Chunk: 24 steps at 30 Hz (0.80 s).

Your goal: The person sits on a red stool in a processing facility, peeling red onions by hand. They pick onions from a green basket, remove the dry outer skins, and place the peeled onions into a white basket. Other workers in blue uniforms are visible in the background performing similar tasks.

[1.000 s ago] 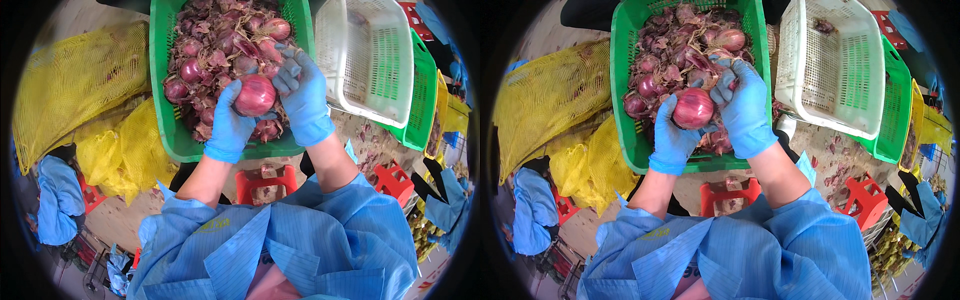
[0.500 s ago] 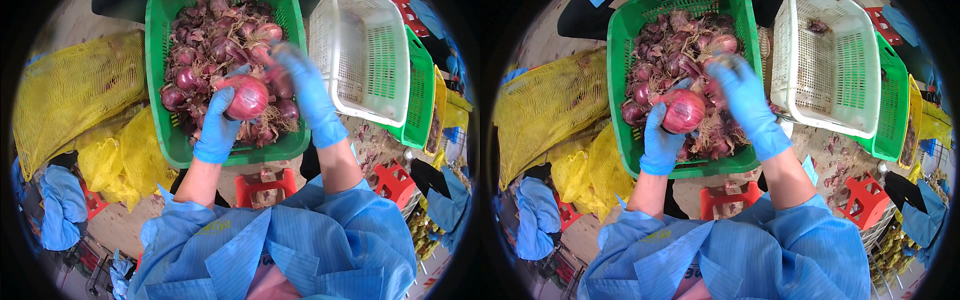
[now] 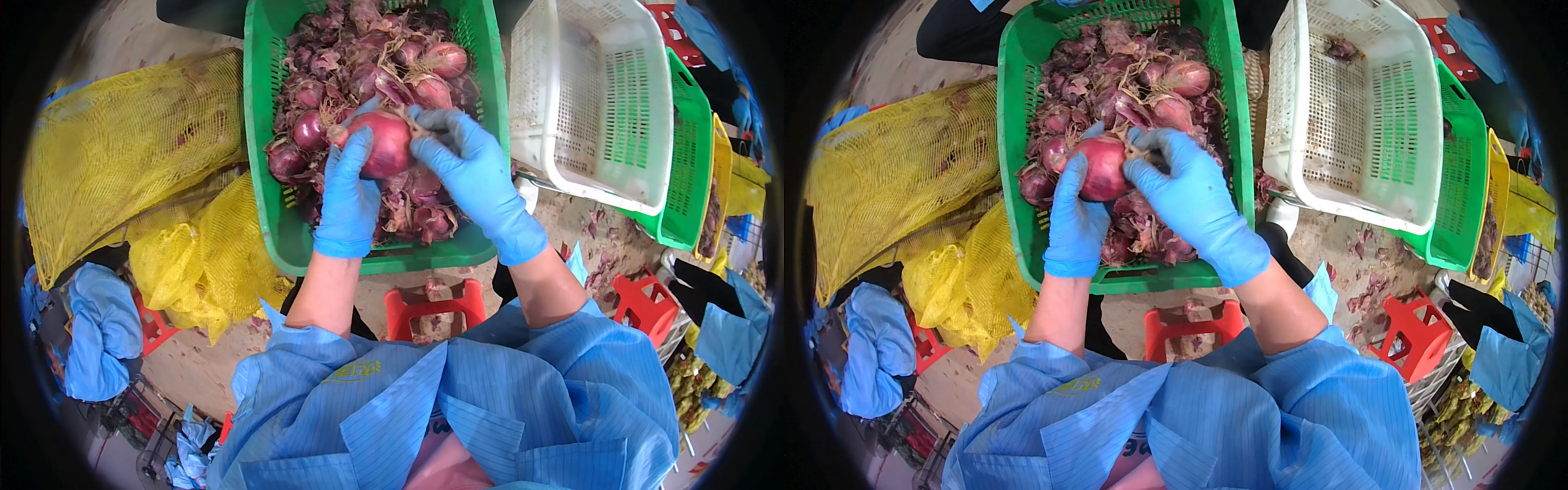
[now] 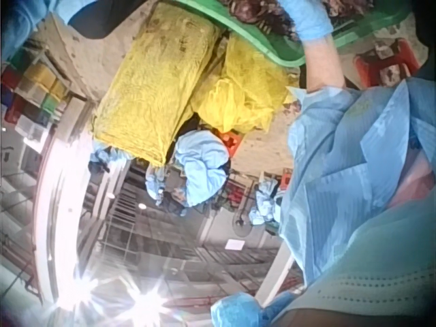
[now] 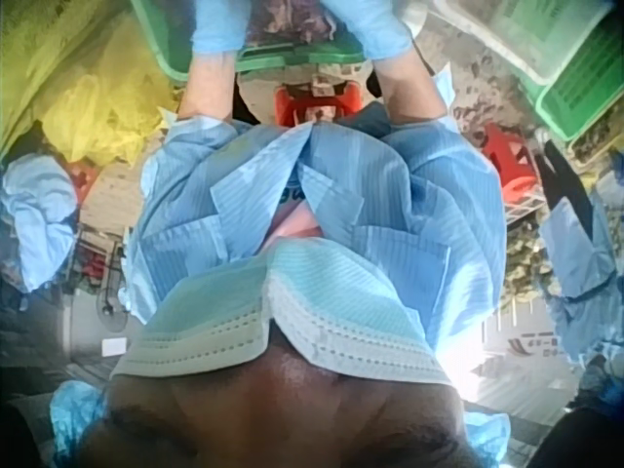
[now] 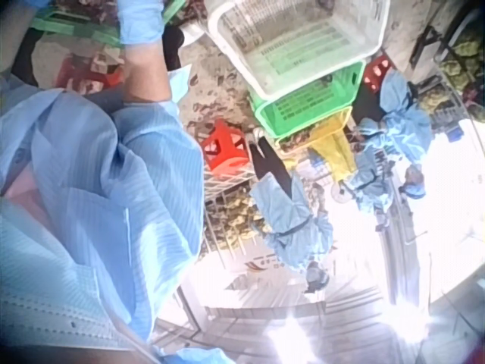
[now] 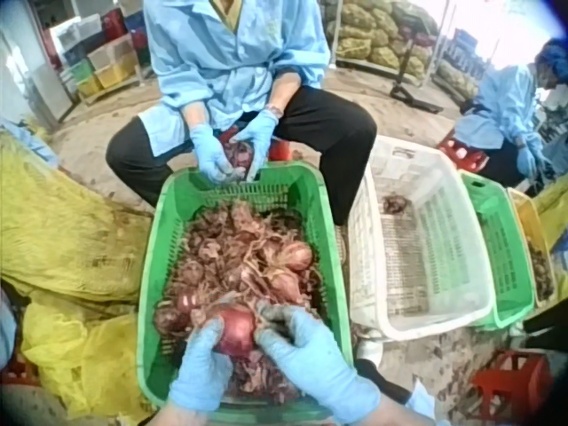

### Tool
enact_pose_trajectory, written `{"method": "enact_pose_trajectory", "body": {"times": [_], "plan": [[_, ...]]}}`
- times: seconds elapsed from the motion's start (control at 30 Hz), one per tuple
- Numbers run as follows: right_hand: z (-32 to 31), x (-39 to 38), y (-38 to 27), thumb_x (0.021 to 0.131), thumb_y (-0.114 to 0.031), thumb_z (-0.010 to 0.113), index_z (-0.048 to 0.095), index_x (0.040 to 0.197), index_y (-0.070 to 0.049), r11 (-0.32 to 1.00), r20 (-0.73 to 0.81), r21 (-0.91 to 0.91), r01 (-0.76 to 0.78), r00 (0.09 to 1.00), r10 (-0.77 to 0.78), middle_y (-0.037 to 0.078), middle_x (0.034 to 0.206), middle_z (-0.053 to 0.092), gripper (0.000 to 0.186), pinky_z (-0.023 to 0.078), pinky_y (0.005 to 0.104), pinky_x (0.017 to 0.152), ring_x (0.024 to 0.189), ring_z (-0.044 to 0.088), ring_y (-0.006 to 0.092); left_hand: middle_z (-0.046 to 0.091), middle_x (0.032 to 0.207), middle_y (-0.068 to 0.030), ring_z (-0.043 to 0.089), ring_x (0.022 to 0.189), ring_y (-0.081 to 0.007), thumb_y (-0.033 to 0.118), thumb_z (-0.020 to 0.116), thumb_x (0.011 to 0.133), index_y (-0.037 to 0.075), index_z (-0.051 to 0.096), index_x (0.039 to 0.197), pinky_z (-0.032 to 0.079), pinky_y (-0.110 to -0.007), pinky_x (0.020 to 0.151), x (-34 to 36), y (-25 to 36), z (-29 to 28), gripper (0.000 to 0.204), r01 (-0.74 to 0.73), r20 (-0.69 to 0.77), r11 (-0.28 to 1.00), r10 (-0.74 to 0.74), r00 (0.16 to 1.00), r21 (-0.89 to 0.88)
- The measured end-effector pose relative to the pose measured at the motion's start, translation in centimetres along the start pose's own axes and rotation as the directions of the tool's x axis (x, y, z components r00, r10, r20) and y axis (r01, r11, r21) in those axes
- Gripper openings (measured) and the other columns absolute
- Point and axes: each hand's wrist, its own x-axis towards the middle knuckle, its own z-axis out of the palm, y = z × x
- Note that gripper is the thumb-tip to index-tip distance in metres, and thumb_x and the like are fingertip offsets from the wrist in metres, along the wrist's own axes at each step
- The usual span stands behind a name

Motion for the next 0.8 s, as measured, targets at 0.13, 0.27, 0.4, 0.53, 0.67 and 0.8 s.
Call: {"method": "enact_pose_trajectory", "body": {"times": [0.13, 0.27, 0.4, 0.53, 0.67, 0.8], "plan": [[-0.2, 0.3, 0.3, 0.083, -0.02, 0.065, 0.046, 0.126, 0.001, 0.999, -0.021, 0.048, -0.012, 1.0, 0.013, 0.016, 0.117, 0.056, 0.051, 0.042, 0.0308, 0.093, 0.108, 0.054, 0.0206, 0.052, 0.12, -0.01, 0.05, 0.111, -0.0208, 0.029, 0.057, 0.086, 0.002, 0.043, 0.128, 0.039, -0.036, 0.098, -0.6, -0.2, 0.9, 0.053, 0.046, 0.096, 0.999, -0.045, 0.994, -0.018], [-0.2, -0.2, -0.5, 0.085, -0.017, 0.062, 0.04, 0.132, 0.0, 0.993, 0.189, 0.079, -0.086, 0.979, 0.07, 0.013, 0.125, 0.05, 0.055, 0.039, 0.0297, 0.097, 0.112, 0.049, 0.0176, 0.05, 0.119, -0.0089, 0.05, 0.108, -0.0182, 0.017, 0.06, 0.082, 0.006, 0.046, 0.121, 0.04, -0.033, 0.096, -0.8, 0.2, 1.1, 0.043, -0.071, 0.071, 0.985, 0.061, 0.996, 0.155], [0.3, -0.3, -0.5, 0.08, -0.014, 0.067, 0.041, 0.13, 0.0, 0.996, 0.144, 0.051, 0.07, 0.987, -0.077, 0.014, 0.124, 0.051, 0.059, 0.04, 0.0299, 0.097, 0.113, 0.049, 0.0183, 0.051, 0.117, -0.0102, 0.051, 0.107, -0.0195, 0.019, 0.063, 0.081, 0.004, 0.044, 0.121, 0.042, -0.034, 0.094, -1.3, 0.1, 1.8, 0.046, -0.108, -0.08, 0.993, 0.112, 0.991, 0.046], [1.5, -0.6, 0.6, 0.076, -0.014, 0.072, 0.043, 0.127, 0.001, 0.979, 0.094, 0.147, 0.141, 0.983, -0.156, 0.015, 0.121, 0.053, 0.061, 0.041, 0.0307, 0.096, 0.114, 0.05, 0.0197, 0.052, 0.118, -0.0118, 0.051, 0.108, -0.0223, 0.031, 0.061, 0.084, 0.002, 0.044, 0.123, 0.041, -0.036, 0.097, 0.2, -0.4, -0.7, 0.052, -0.107, -0.15, 0.994, 0.108, 0.983, 0.019], [1.0, -0.2, -0.1, 0.076, -0.019, 0.071, 0.041, 0.131, -0.001, 0.986, 0.037, -0.066, 0.151, 0.988, -0.149, 0.016, 0.121, 0.053, 0.065, 0.041, 0.0313, 0.096, 0.116, 0.05, 0.0236, 0.052, 0.12, -0.0121, 0.05, 0.112, -0.0225, 0.023, 0.065, 0.08, -0.001, 0.045, 0.123, 0.039, -0.036, 0.099, 0.2, 0.5, -0.2, 0.053, -0.034, 0.067, 0.997, 0.039, 0.997, -0.07], [0.9, -0.2, 0.1, 0.079, -0.025, 0.068, 0.04, 0.133, -0.004, 0.93, 0.065, -0.234, 0.284, 0.959, -0.277, 0.019, 0.121, 0.054, 0.064, 0.044, 0.0331, 0.092, 0.112, 0.053, 0.0281, 0.049, 0.126, -0.0122, 0.048, 0.116, -0.0223, 0.02, 0.065, 0.079, -0.001, 0.045, 0.127, 0.036, -0.035, 0.102, -0.3, 0.3, 0.7, 0.056, -0.064, 0.191, 0.998, 0.066, 0.979, -0.015]]}}
